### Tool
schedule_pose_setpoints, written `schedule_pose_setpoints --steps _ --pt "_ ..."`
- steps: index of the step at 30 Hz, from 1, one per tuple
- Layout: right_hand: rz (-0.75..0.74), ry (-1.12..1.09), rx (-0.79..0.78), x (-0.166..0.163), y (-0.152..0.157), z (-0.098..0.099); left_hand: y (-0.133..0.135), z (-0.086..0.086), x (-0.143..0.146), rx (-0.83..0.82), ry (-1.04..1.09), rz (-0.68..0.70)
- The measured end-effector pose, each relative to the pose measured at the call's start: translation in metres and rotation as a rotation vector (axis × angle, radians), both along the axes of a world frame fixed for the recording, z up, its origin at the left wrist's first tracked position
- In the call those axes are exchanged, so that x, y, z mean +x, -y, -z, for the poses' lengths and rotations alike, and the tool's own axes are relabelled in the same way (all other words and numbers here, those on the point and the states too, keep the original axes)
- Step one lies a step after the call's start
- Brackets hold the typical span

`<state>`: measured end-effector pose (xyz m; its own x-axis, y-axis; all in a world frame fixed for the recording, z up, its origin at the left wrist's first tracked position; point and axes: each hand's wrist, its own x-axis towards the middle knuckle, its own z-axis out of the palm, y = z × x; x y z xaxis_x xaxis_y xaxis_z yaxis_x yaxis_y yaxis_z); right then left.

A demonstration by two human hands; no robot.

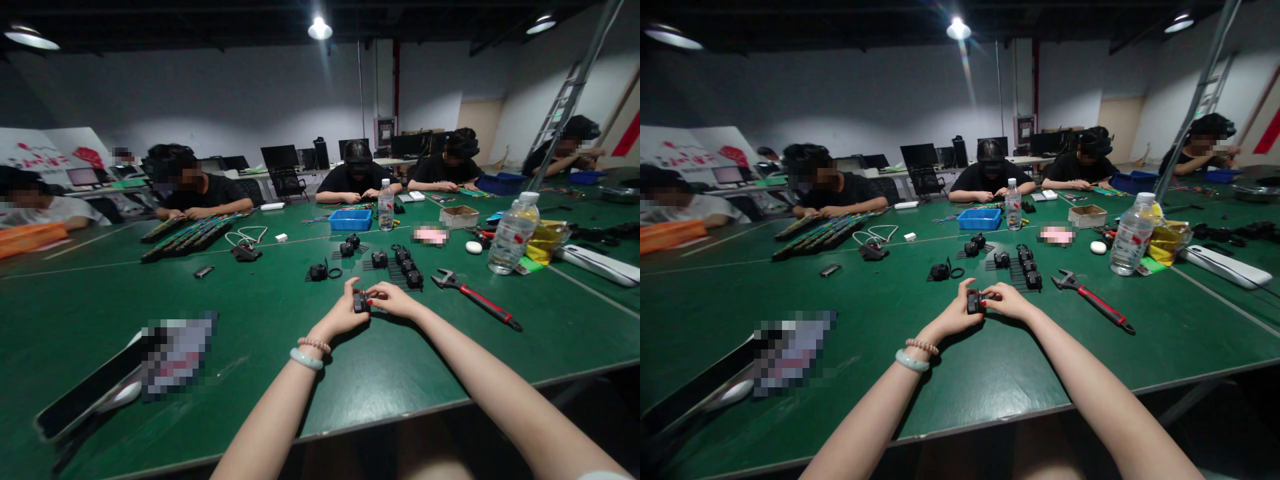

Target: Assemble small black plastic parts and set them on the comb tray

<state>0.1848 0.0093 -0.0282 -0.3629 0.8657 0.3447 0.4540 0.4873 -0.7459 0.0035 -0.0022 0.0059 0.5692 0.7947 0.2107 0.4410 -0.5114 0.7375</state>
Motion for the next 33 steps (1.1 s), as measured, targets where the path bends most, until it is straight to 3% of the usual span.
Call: schedule_pose_setpoints --steps 33 --pt "-0.076 -0.111 -0.009 0.0017 0.0073 -0.0014 0.0029 -0.0028 0.0019 -0.021 0.024 -0.016"
